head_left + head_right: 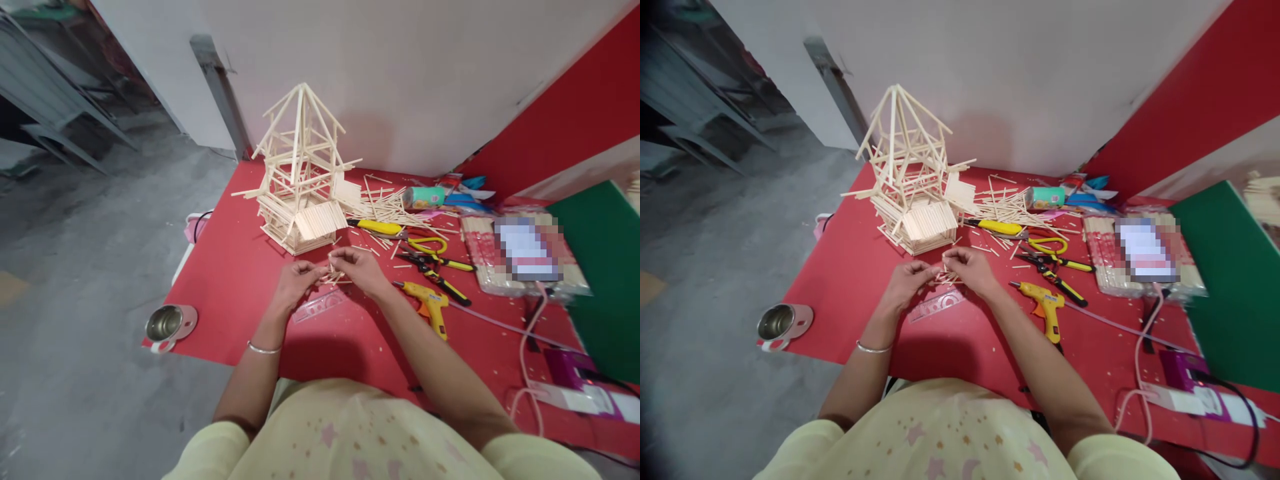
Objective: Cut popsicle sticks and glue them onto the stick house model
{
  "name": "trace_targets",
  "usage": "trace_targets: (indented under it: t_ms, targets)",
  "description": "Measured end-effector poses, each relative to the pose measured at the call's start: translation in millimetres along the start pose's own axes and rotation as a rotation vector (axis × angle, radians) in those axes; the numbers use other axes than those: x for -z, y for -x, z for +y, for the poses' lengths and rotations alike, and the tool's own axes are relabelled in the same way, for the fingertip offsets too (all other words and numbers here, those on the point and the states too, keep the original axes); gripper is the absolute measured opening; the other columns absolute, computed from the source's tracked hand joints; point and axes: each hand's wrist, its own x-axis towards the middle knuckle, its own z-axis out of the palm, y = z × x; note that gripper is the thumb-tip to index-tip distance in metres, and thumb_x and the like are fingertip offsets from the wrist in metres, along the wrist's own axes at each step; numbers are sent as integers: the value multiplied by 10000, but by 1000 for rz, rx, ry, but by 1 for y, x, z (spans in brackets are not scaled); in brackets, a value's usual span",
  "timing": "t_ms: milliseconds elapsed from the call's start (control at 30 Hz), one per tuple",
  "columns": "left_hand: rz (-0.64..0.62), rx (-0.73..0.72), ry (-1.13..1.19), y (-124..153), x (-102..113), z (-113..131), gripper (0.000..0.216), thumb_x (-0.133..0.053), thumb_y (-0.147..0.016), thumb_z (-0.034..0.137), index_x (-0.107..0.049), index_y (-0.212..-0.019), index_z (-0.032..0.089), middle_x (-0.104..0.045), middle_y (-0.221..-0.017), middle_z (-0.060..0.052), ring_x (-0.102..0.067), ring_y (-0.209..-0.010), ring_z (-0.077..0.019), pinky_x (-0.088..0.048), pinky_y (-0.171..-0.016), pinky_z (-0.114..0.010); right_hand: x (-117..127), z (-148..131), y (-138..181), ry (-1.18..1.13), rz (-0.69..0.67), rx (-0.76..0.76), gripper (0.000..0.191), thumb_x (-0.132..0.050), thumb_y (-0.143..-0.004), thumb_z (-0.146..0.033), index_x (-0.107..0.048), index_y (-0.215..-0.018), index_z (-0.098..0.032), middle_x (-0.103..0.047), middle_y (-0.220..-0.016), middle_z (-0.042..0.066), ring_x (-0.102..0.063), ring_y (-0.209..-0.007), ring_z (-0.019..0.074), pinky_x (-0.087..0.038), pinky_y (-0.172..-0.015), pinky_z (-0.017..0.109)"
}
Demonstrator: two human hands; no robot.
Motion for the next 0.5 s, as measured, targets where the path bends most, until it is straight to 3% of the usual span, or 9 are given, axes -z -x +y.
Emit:
trace_targets:
  t_ms: [167,300,500]
  targets:
    - [55,-91,170,13,-14,13,377,-839,-697,457,-734,-869,138,-552,-476,42,-406,-373,-50,-273,-378,-178,-12,-29,28,263,-24,223,209,-606,-890,-321,-733,-1021,-217,-751,-941,28,-676,-800,153,-523,-715,274]
    - [163,-146,343,26,-19,27,371,-869,-644,453,-722,-771,136,-596,-535,21,-441,-405,-41,-267,-379,-168,-22,-47,45,368,111,398,266,-644,-897,-313,-701,-1147,-242,-754,-1011,47,-697,-844,172,-545,-711,282]
    - [185,-134,516,31,-13,46,396,-895,-612,427,-699,-798,138,-584,-563,39,-427,-400,-30,-237,-357,-167,-32,-56,49,473,216,618,128,-611,-932,-246,-737,-954,-255,-754,-895,28,-675,-820,175,-536,-778,327]
